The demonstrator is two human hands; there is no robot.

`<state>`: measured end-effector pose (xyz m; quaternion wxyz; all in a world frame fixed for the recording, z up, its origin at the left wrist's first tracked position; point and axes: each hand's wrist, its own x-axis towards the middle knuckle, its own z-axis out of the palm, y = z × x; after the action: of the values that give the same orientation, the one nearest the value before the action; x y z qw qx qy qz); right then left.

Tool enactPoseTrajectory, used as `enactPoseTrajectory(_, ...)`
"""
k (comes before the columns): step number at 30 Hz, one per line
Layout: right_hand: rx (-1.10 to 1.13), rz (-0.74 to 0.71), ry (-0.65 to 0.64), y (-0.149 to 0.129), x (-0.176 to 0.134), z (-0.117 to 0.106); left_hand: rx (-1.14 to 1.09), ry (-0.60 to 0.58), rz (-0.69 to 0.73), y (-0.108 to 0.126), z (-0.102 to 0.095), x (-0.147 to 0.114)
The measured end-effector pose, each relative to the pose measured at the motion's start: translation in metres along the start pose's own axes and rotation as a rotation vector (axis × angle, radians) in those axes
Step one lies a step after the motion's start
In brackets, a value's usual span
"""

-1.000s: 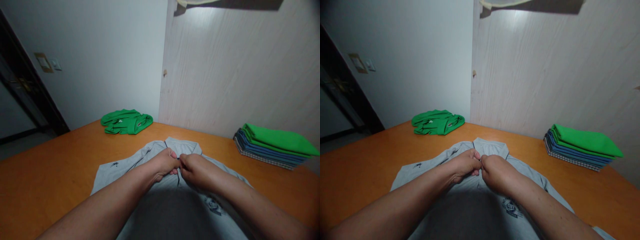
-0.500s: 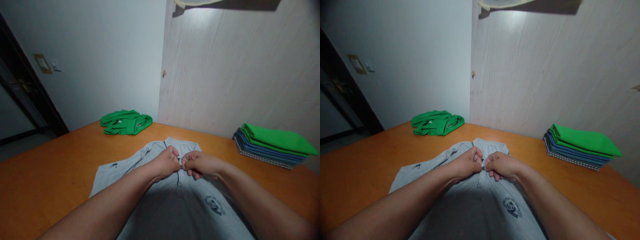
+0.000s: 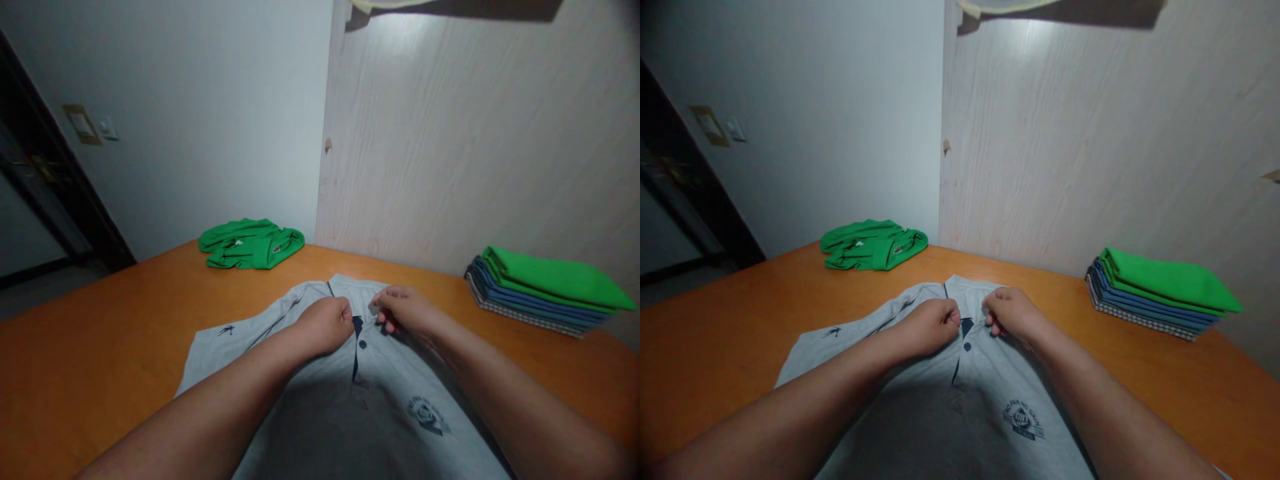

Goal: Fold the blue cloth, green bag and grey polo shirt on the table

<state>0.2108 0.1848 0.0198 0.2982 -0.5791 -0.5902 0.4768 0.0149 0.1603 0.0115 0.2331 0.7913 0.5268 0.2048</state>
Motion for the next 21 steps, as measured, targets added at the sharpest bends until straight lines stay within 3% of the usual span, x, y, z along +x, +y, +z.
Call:
enactPoseTrajectory(3, -0.038, -0.120, 0.100, 0.003, 0.006, -0.001, 0.031, -0.011, -0.016, 0.003, -0.001, 0.000)
enactPoseTrajectory(7, -0.181, -0.227, 0.043, 0.012, 0.011, -0.001, 0.048, 0.073, 0.001, 0.001, 0.006, 0.002)
enactPoseTrajectory(14, -0.302, -0.243, -0.076, 0.019, 0.014, -0.001, 0.246, 0.071, 0.078, -0.002, 0.016, 0.002)
enactPoseTrajectory(21, -0.256, -0.302, -0.038, 0.018, 0.013, 0.003, 0.243, 0.102, 0.138, -0.012, 0.021, 0.005)
